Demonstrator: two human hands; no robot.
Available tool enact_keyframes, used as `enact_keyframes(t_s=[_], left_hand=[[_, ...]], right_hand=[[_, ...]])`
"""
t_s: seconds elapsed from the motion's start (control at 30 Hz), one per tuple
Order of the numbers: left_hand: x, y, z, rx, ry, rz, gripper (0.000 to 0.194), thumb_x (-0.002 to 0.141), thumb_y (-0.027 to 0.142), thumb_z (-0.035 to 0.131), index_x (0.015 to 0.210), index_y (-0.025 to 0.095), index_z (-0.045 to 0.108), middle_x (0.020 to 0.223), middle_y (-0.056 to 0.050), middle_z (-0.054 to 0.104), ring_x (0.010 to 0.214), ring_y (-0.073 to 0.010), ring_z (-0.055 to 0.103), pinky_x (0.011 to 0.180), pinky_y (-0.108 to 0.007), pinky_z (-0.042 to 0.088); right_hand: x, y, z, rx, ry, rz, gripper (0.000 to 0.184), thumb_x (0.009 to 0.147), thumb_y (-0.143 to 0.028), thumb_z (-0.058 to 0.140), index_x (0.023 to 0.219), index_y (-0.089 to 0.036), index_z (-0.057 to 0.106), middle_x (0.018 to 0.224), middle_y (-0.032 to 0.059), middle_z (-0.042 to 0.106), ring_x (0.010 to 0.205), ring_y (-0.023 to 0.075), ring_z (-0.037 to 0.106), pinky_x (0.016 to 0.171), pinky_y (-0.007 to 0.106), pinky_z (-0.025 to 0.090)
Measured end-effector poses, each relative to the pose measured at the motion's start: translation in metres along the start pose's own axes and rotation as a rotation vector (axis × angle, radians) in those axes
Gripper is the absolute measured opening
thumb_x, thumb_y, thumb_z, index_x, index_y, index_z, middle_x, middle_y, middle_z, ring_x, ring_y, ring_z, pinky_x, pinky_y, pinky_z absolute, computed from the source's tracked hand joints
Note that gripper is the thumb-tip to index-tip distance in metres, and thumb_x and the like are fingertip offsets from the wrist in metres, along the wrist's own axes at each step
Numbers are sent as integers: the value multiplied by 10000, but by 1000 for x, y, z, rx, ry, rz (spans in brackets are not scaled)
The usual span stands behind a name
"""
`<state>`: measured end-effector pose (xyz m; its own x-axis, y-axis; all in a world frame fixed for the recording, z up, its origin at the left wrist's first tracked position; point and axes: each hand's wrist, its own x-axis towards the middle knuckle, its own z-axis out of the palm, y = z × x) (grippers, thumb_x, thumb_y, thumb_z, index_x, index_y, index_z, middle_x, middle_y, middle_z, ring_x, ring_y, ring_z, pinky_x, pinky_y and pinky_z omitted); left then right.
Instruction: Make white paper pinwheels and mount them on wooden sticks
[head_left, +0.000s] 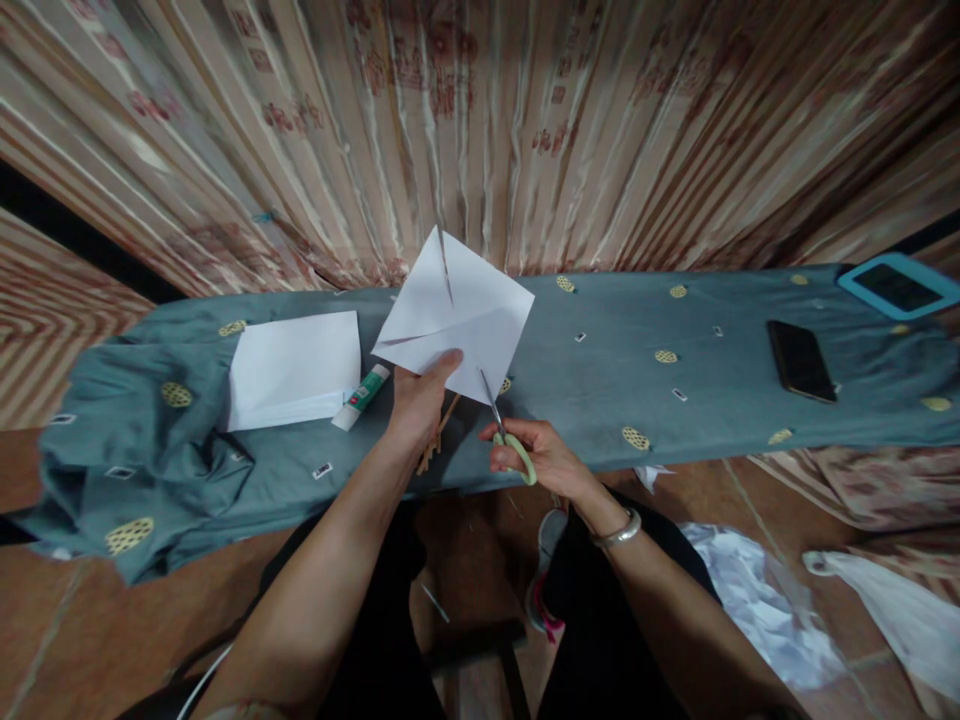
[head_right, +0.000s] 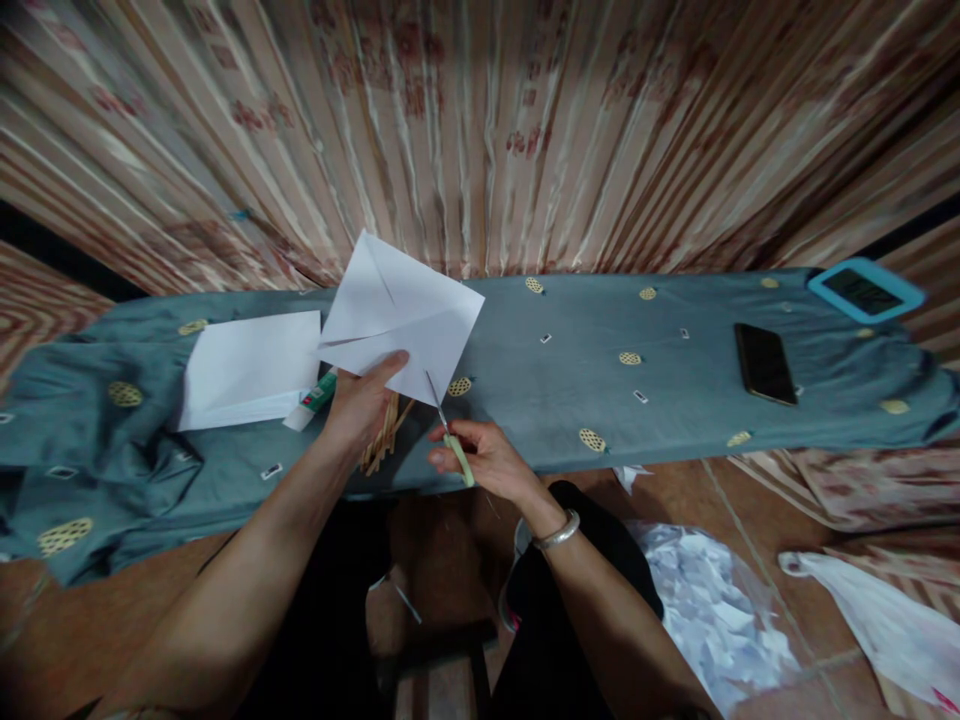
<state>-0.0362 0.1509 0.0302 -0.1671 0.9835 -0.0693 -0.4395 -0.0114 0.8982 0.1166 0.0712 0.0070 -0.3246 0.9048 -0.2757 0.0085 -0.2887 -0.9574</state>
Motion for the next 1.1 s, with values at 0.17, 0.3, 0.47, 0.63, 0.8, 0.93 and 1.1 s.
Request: enact_keyframes(t_s=[0.17,0.3,0.47,0.63,0.8,0.93,1.1], left_hand=[[1,1,0,21,13,-9,306,568,237,814,841,151,704,880,-72,737,782,-211,684,803,-355,550],[1,-1,-1,17,6,-21,298,574,242,813,832,149,696,905,-82,735,809,-222,689,826,-377,549],[-1,-5,1,-1,-32,11,344,563,221,806,882,162,691,851,-48,731,852,-212,683,844,-345,539],[-3,-8,3,23,-34,-11,389,553,233,801,917,169,680,838,-37,730,841,-208,678,803,-328,548],[-2,-8,2,51,-22,6,341,552,243,801,860,160,679,815,-37,722,851,-206,671,803,-320,544],[-2,-7,1,52,-30,12,349,572,238,797,893,164,682,837,-42,725,864,-206,671,822,-323,537],[-3,-7,1,35,-28,16,403,569,237,801,947,169,679,843,-43,727,853,-209,675,813,-326,536]], right_hand=[[1,0,1,26,6,36,506,598,-557,822,861,-155,666,613,-29,605,547,91,562,502,203,436],[1,-1,1,31,11,32,502,600,-555,823,861,-155,668,620,-25,611,549,93,563,507,209,435],[0,0,0,-14,24,-13,533,650,-605,771,910,-150,673,658,2,648,581,100,556,517,213,422],[-1,0,-2,-42,36,-19,548,665,-619,752,935,-148,676,665,4,643,590,104,554,521,217,416],[0,0,-2,-32,43,-8,537,640,-609,774,909,-154,680,636,-9,634,568,100,559,511,214,419],[1,2,-1,-4,53,15,521,609,-577,808,893,-159,683,622,-23,617,564,99,574,520,212,431],[3,3,0,30,61,37,524,578,-562,830,880,-159,687,611,-30,606,558,100,579,511,211,429]])
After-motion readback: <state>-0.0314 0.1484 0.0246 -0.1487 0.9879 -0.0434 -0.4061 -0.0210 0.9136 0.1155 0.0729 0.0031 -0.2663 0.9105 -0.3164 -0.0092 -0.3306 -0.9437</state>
